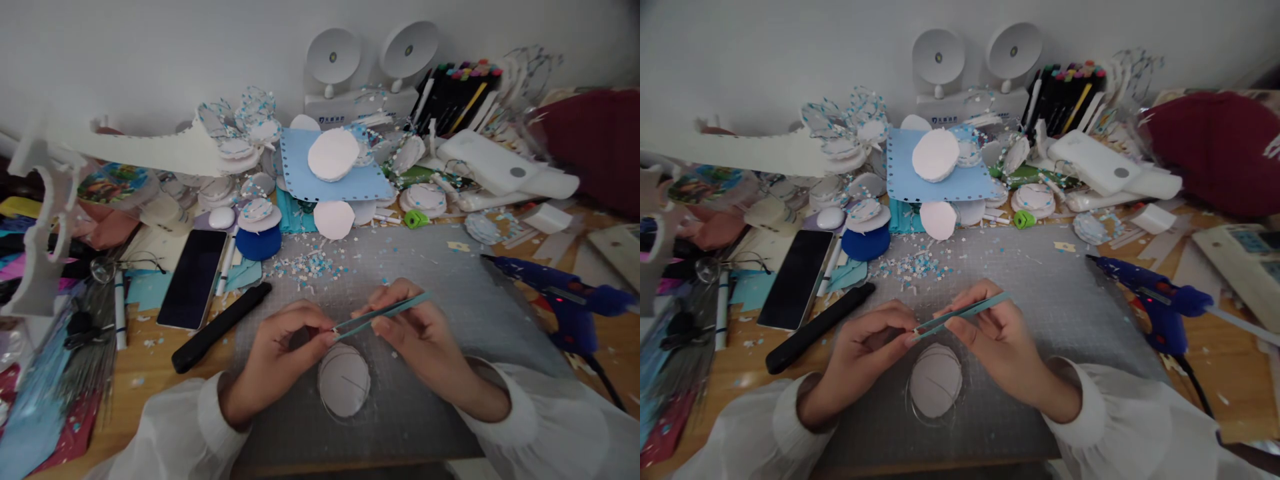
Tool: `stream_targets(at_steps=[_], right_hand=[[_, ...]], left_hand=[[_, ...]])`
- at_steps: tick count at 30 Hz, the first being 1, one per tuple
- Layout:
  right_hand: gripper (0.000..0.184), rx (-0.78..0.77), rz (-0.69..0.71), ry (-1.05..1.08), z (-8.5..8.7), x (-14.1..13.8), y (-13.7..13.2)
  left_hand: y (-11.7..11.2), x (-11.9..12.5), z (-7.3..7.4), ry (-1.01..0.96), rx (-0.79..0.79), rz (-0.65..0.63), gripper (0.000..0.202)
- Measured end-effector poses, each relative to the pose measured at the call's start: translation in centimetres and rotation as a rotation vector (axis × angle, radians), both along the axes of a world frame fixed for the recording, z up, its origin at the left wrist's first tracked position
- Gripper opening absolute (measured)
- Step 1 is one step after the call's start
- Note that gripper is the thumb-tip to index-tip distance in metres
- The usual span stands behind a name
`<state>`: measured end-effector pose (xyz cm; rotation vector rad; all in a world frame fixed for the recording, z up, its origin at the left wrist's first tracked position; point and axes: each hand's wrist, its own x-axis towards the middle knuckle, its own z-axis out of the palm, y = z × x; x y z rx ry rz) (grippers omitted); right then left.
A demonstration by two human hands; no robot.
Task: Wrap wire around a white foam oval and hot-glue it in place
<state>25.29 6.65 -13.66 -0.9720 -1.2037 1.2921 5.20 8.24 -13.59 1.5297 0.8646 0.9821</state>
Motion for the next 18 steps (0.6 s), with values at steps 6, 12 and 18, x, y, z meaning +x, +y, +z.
stream_targets(at_steps=[6,12,18], right_hand=[[0.012,0.018,-0.019,0.008,-0.13,-0.19,-0.20],[0.012,0.045,-0.109,-0.033,-0.21,0.22,-0.12],[0.008,0.098,-0.093,-0.066,0.24,0.16,-0.17]], left_hand=[[0.14,0.01,0.08,0.005,-0.022,0.009,0.003],[0.10,0.02,0.21,0.001,0.010,0.012,0.002],[-0.08,-0.02,0.22,0.068,0.096,0.045,0.004]])
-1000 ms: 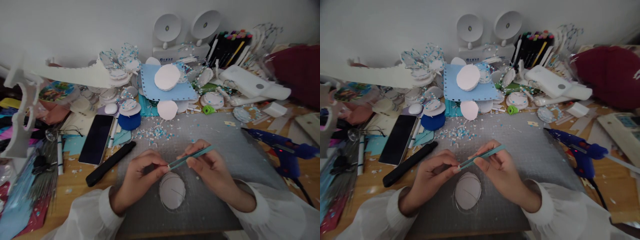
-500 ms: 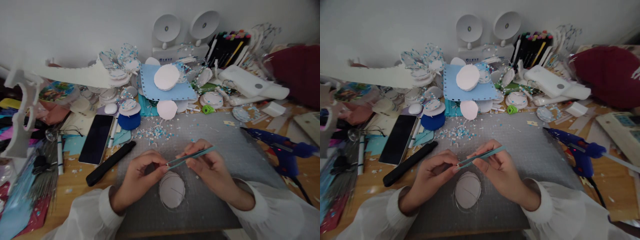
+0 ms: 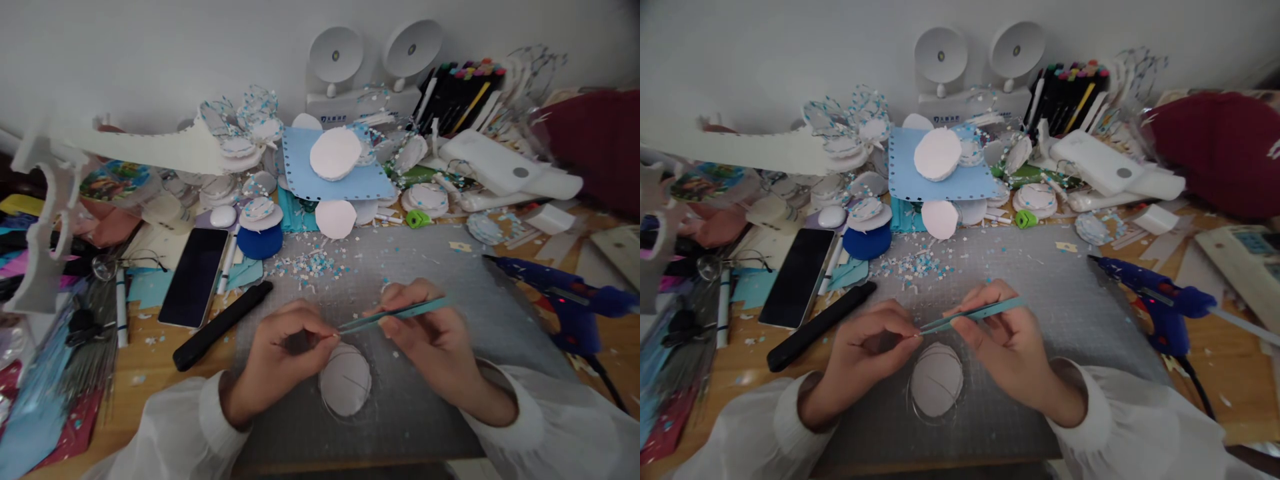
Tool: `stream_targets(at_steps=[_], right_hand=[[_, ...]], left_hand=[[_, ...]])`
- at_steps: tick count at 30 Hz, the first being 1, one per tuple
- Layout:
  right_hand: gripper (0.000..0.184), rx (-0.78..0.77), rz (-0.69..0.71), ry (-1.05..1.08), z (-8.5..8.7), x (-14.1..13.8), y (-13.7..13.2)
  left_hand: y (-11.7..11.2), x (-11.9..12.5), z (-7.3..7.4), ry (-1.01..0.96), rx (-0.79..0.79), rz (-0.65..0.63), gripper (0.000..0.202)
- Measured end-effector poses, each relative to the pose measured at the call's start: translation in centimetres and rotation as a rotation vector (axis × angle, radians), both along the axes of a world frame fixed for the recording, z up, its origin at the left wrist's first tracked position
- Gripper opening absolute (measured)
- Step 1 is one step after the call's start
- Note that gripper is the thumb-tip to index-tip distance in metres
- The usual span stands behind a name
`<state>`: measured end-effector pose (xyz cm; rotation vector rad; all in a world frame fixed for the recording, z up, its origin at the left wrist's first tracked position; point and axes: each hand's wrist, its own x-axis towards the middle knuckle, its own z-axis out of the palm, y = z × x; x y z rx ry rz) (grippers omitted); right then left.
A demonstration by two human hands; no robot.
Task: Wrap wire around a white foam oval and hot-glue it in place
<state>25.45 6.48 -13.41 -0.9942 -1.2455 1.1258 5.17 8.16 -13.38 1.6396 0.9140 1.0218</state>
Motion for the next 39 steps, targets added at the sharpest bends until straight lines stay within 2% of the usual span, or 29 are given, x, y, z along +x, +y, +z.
stream_targets(at_steps=[15,19,26,29,34,39], right_hand=[[0.006,-0.009,0.017,0.000,0.1,-0.2,-0.1],[0.011,-0.097,-0.014,0.028,-0.3,0.0,0.0],[0.008,-0.209,0.060,0.124,-1.4,0.3,0.2],[0.010,-0.209,0.063,0.125,-1.3,0.2,0.0],[0.011,-0.198,0.041,0.111,-1.1,0.1,0.0],[0.010,-0.193,0.054,0.111,-1.1,0.2,0.0]], left_hand=[[-0.2,0.2,0.3,0.085,-0.031,-0.014,0.006],[-0.2,0.1,0.3,0.072,-0.037,-0.021,0.006],[-0.1,0.0,0.3,0.004,-0.053,-0.045,0.011],[0.0,0.0,0.2,-0.013,-0.047,-0.055,0.013],[0.1,0.0,0.3,-0.013,-0.002,-0.046,0.004],[-0.1,0.0,0.4,0.008,-0.021,-0.056,0.004]])
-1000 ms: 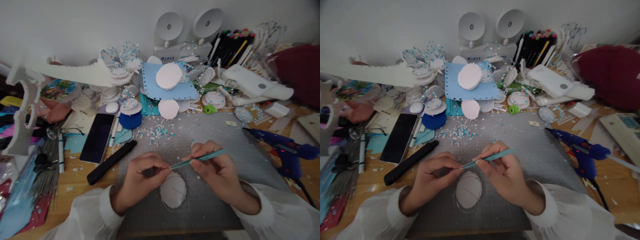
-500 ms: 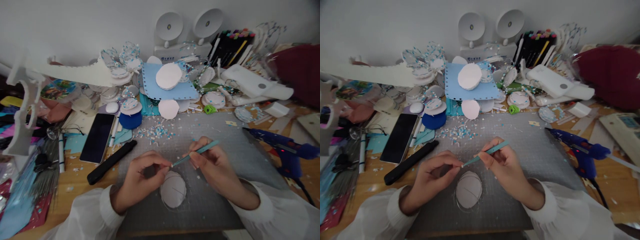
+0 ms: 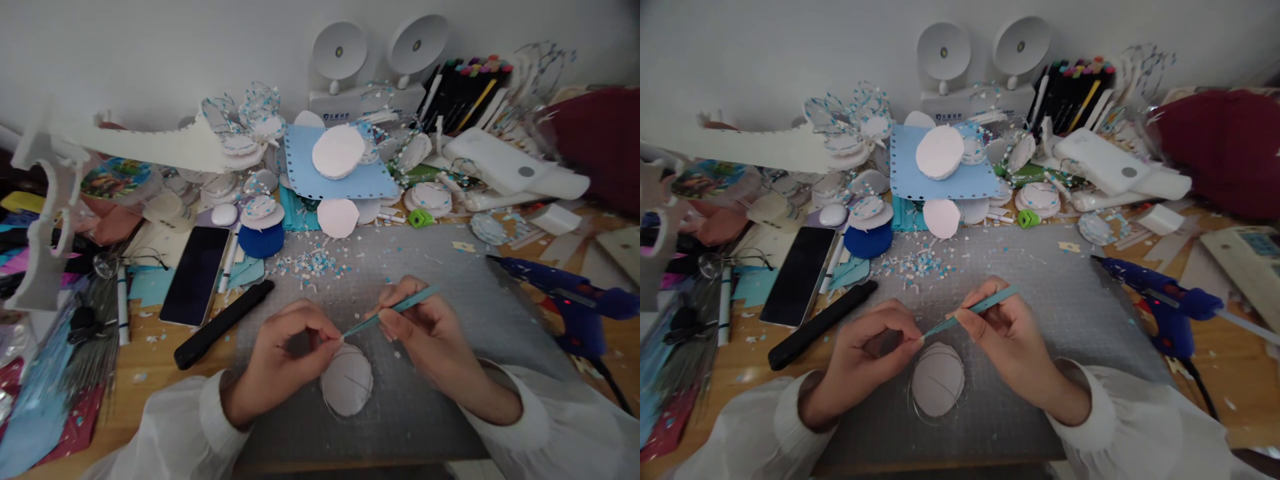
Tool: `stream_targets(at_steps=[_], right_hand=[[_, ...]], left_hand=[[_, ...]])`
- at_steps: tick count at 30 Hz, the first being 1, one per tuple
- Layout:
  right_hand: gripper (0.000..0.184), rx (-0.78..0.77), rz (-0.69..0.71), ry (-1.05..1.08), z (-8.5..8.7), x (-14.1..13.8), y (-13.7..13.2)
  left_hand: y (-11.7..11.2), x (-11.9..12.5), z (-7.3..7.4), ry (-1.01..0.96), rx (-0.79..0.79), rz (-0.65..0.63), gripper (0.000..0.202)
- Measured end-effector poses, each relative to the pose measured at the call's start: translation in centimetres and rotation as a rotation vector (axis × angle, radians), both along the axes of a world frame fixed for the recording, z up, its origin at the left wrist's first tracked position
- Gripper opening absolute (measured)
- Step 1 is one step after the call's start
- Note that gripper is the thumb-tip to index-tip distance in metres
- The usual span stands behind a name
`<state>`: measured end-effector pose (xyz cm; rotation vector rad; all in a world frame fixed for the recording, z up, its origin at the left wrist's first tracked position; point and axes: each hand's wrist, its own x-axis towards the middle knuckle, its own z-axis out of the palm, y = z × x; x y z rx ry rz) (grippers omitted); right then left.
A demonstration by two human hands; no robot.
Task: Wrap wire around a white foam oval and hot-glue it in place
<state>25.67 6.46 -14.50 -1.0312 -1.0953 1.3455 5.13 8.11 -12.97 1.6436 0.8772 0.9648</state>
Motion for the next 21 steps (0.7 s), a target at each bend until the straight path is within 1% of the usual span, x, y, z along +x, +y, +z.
stream_targets(at_steps=[6,8,10,11,12,15,16,17,18,19,21], right_hand=[[0.009,0.004,-0.003,0.019,0.1,0.0,0.0],[0.008,0.029,-0.025,0.028,0.2,0.3,0.3],[0.008,0.056,-0.079,0.031,0.4,0.8,0.8],[0.008,0.064,-0.114,0.036,0.5,1.1,1.1],[0.010,0.071,-0.157,0.044,0.7,1.3,1.4],[0.014,0.115,-0.293,0.063,1.5,1.9,2.2],[0.015,0.137,-0.324,0.068,1.8,2.0,2.3],[0.016,0.162,-0.350,0.071,2.1,2.1,2.3],[0.016,0.191,-0.374,0.070,2.3,2.2,2.1],[0.016,0.221,-0.393,0.056,2.5,2.4,1.7],[0.016,0.270,-0.461,-0.043,2.9,3.3,0.1]], left_hand=[[-0.2,-0.1,0.0,0.029,-0.068,0.001,0.007],[-0.3,-0.3,0.0,0.032,-0.067,0.008,0.007],[-0.3,-0.4,0.3,0.055,-0.044,-0.027,0.009],[-0.4,-0.5,0.5,0.081,-0.020,-0.073,0.016],[-0.5,-0.5,0.7,0.123,0.011,-0.131,0.029],[-1.1,-0.1,1.2,0.356,0.111,-0.296,0.080],[-1.4,0.1,1.3,0.449,0.138,-0.334,0.091],[-1.7,0.3,1.3,0.534,0.161,-0.362,0.095],[-2.0,0.4,1.3,0.599,0.183,-0.385,0.096],[-2.2,0.5,1.3,0.645,0.200,-0.402,0.093],[-2.5,0.5,1.3,0.687,0.226,-0.408,0.085]])
